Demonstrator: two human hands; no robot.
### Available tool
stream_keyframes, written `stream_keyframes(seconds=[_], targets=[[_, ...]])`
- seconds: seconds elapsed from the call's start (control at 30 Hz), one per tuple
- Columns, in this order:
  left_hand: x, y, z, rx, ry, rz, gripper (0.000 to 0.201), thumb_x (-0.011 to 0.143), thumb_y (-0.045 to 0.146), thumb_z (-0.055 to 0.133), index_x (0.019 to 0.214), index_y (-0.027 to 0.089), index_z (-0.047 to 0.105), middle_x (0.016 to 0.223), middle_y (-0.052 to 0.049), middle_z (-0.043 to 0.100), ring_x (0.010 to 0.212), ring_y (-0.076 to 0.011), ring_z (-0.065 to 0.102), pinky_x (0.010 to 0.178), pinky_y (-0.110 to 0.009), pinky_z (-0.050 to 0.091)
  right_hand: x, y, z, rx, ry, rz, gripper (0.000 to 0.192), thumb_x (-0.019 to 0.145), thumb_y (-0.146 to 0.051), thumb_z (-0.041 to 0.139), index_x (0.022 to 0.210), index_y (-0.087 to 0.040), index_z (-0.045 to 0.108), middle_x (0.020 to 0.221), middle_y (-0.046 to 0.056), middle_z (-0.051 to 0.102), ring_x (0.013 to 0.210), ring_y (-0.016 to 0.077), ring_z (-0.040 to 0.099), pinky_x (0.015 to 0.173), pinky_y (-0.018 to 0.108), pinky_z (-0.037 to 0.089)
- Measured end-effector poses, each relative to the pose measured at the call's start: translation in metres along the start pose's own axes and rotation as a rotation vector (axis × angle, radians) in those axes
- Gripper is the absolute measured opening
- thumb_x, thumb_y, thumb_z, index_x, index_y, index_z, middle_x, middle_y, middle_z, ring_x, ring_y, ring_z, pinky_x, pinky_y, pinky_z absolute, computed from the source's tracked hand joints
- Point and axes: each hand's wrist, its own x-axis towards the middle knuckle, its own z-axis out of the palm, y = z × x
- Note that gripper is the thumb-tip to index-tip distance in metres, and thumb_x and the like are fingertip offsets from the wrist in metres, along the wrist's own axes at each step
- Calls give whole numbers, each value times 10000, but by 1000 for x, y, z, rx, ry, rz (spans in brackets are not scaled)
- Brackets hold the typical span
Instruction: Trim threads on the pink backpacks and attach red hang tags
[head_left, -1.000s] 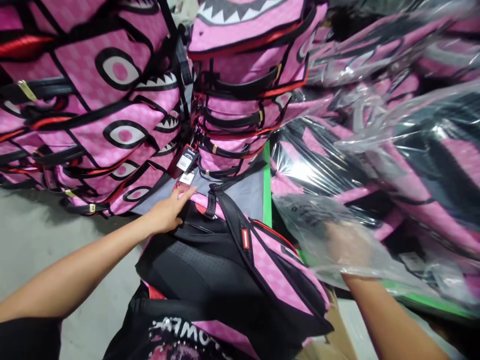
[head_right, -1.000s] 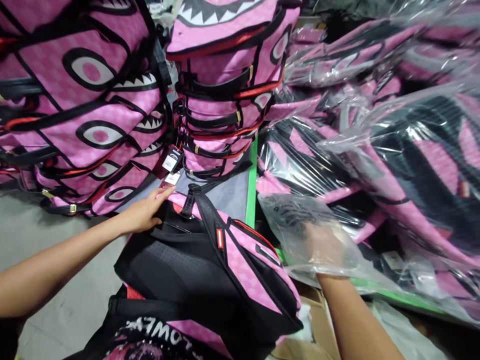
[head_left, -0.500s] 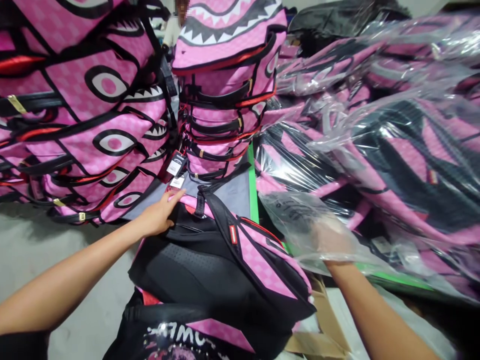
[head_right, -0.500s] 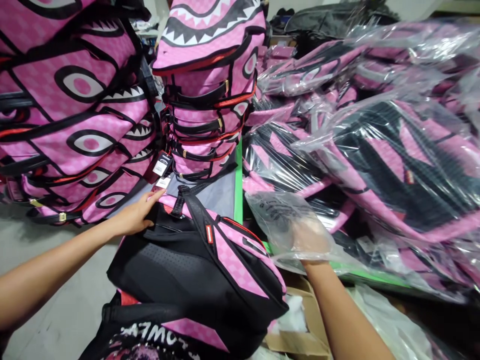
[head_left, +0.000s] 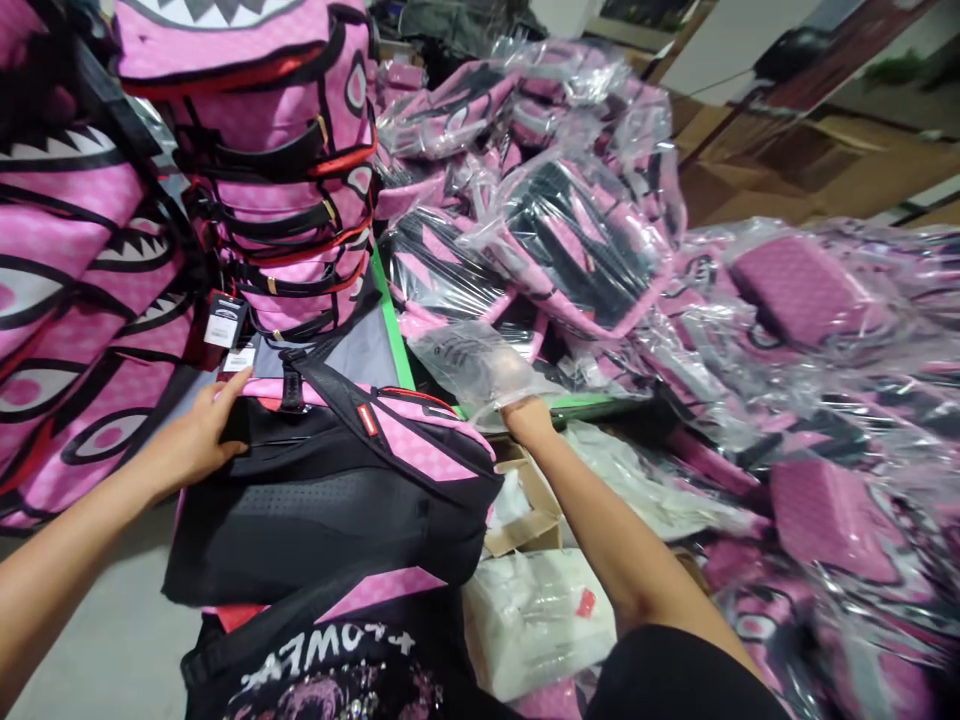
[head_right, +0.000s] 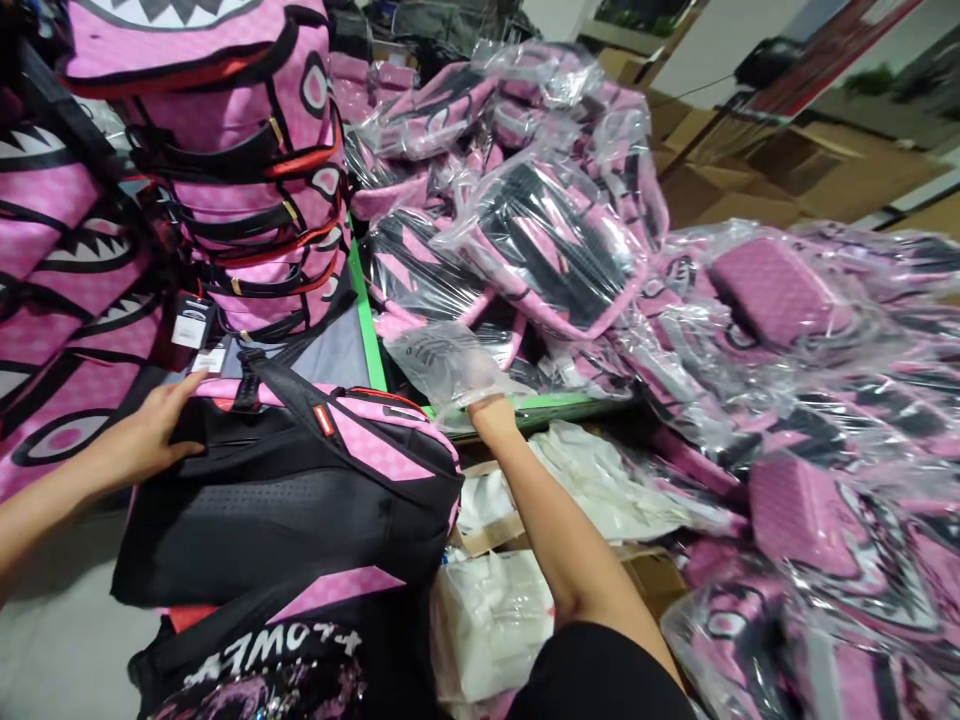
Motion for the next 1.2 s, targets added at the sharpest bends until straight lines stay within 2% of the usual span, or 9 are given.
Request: stream_keyframes(seconds=[0.2,0.3,0.4,0.53,0.63,0.8,0.97,1.07,1.2], targets=[[-6,4,-11,-47,11,85,834,887,369,506,1561,334,16,1557,-89,280,1396,-351,406,1078,-494,446,-64,4,-23,132,128,138,302,864,-70,508,1093,-105,702,1104,168,713,991,235,669,807,298,494],[-13,26,-22,-10,248,152,714,906,395,507,1540,292,194,1605,-92,227,1462,-399,296,1164,-561,335,-101,-2,-50,490,203,306,254,910,-236,526,1049,-126,709,902,109,744,729,211,688,664,300,521],[-27,74,-30,-102,490,231,508,944,417,501,1417,241,442,1470,-94,467,1358,-309,460,1154,-487,364,-119,-31,-87,1045,255,304,280,833,-402,649,914,-145,723,672,34,686,522,165,607,533,283,497],[-44,143,-14,-582,135,365,417,879,432,631,1255,253,614,1055,-18,716,834,-155,657,804,-292,523,-120,-98,-127,1280,213,46,213,791,-375,705,870,-180,738,635,-8,648,508,124,574,512,248,474],[-47,164,8,-774,41,347,186,891,349,612,915,186,699,697,42,634,604,-82,537,610,-210,417,-119,-142,-136,1411,162,-89,225,799,-343,709,959,-186,730,672,-16,658,526,117,599,542,242,495],[-58,135,27,-813,322,245,207,909,316,601,777,164,648,626,57,578,563,-61,503,563,-185,395,-105,-173,-125,1334,122,-264,169,867,-320,634,773,-186,681,586,-14,631,528,130,599,544,236,483],[-85,60,37,-514,775,-10,567,860,417,673,1361,199,523,1395,-121,575,1300,-246,525,1118,-425,412,-58,-204,-126,936,335,-534,164,891,-195,563,926,-187,723,885,54,748,788,172,695,732,260,514],[-98,21,56,-504,625,-311,938,770,514,735,1523,165,299,1554,-191,389,1433,-329,388,1166,-526,349,-35,-235,-141,556,126,-682,358,843,-73,530,1128,-198,707,1052,65,753,933,203,707,777,266,504],[-102,5,79,-624,377,-356,797,813,461,694,1492,210,359,1445,-128,547,1323,-294,536,1103,-468,440,-23,-267,-169,207,38,-736,388,894,-113,474,1210,-217,673,1089,81,741,956,235,704,738,284,484]])
